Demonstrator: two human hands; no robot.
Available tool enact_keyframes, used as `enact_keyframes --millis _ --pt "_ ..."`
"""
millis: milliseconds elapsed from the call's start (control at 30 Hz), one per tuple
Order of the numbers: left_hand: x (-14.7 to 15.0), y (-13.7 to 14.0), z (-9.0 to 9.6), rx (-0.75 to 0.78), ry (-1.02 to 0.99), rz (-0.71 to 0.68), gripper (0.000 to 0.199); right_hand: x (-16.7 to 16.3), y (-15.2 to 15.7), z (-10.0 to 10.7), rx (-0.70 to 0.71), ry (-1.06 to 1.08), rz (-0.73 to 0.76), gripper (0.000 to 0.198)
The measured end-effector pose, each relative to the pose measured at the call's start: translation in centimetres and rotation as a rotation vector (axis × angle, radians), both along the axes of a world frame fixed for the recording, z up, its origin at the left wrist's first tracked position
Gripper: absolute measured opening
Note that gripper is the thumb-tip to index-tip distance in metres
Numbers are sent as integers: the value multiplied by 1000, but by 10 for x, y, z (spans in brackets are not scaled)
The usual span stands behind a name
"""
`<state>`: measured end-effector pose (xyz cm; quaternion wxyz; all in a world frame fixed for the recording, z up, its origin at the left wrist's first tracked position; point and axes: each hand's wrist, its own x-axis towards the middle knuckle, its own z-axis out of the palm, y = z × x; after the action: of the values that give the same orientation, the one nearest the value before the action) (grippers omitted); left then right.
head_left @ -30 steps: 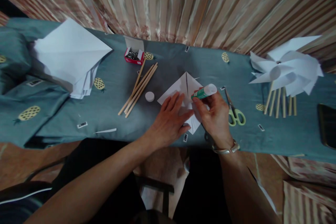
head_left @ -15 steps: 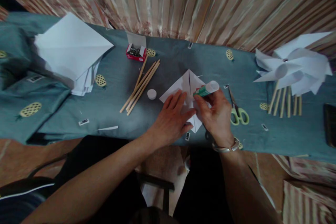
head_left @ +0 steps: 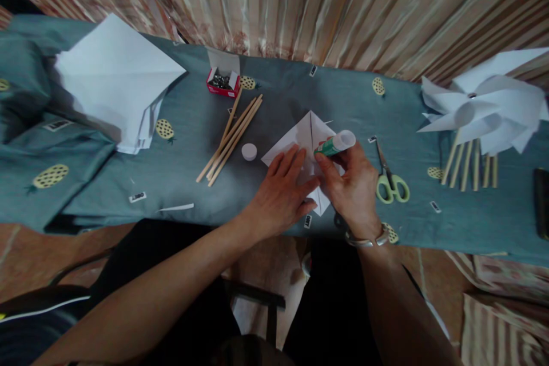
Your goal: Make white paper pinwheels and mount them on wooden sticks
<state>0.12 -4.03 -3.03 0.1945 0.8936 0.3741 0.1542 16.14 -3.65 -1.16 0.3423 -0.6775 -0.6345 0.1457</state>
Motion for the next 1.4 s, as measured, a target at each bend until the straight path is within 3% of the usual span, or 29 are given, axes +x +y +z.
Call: enact_keyframes --millis 767,1400 --pt "0 0 -1 -1 6 1 48 -1 -3 3 34 -66 120 25" --pt "-1 0 0 -24 -6 0 50 0 -7 7 -5 -105 112 24"
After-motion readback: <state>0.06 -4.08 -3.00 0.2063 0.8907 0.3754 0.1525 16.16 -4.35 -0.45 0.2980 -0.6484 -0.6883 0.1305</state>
